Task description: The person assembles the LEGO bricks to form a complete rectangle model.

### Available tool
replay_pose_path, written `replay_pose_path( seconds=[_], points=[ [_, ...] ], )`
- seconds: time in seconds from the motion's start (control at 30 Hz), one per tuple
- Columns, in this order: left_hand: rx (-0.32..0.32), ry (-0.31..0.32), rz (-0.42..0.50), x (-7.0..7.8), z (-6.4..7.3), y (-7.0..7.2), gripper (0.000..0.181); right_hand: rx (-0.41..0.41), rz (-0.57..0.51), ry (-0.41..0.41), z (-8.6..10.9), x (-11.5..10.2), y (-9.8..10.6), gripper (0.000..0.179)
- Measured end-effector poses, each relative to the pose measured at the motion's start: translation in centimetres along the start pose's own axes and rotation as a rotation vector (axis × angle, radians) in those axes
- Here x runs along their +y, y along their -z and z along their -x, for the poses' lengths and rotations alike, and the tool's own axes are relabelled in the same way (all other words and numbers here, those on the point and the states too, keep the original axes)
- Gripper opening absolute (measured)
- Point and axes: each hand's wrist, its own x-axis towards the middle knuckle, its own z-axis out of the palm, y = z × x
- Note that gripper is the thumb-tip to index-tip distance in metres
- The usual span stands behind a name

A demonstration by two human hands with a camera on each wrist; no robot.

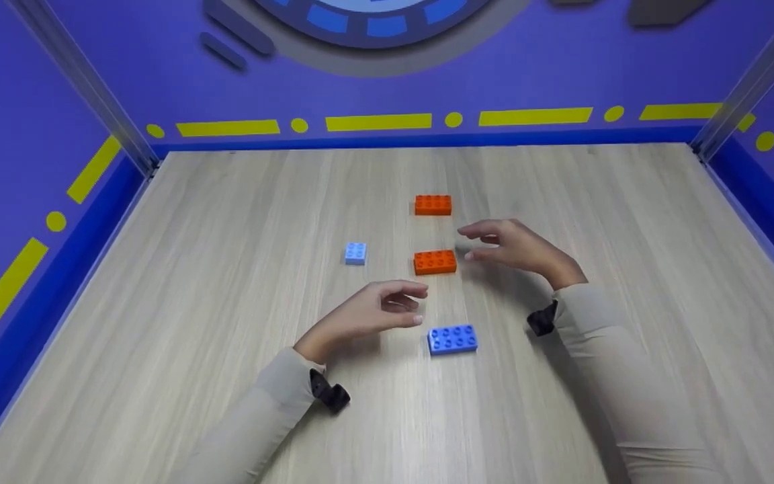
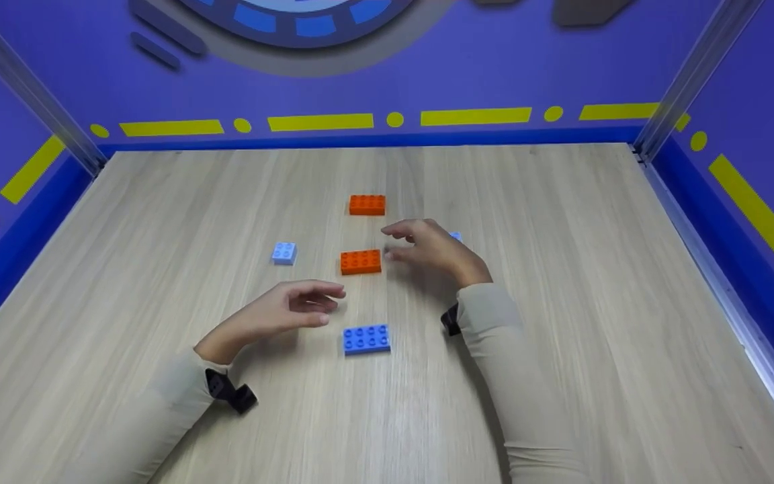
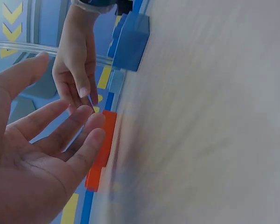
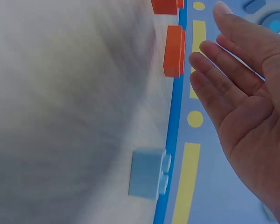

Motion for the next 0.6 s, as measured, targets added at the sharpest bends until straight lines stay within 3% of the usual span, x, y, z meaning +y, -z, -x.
replay_pose_path(
  seconds=[0.37, 0.6],
  points=[
    [-0.11, -0.041, -0.053, 0.4, -0.7, -1.6, 0.052, -0.056, 0.004, -0.016, -1.2, -1.4, -1.3, 0.044],
    [-0.152, -0.061, -0.132, 0.9, -1.2, -2.5, 0.051, -0.052, 0.034, 0.03, -1.7, -1.3, -2.1, 0.04]
  ],
)
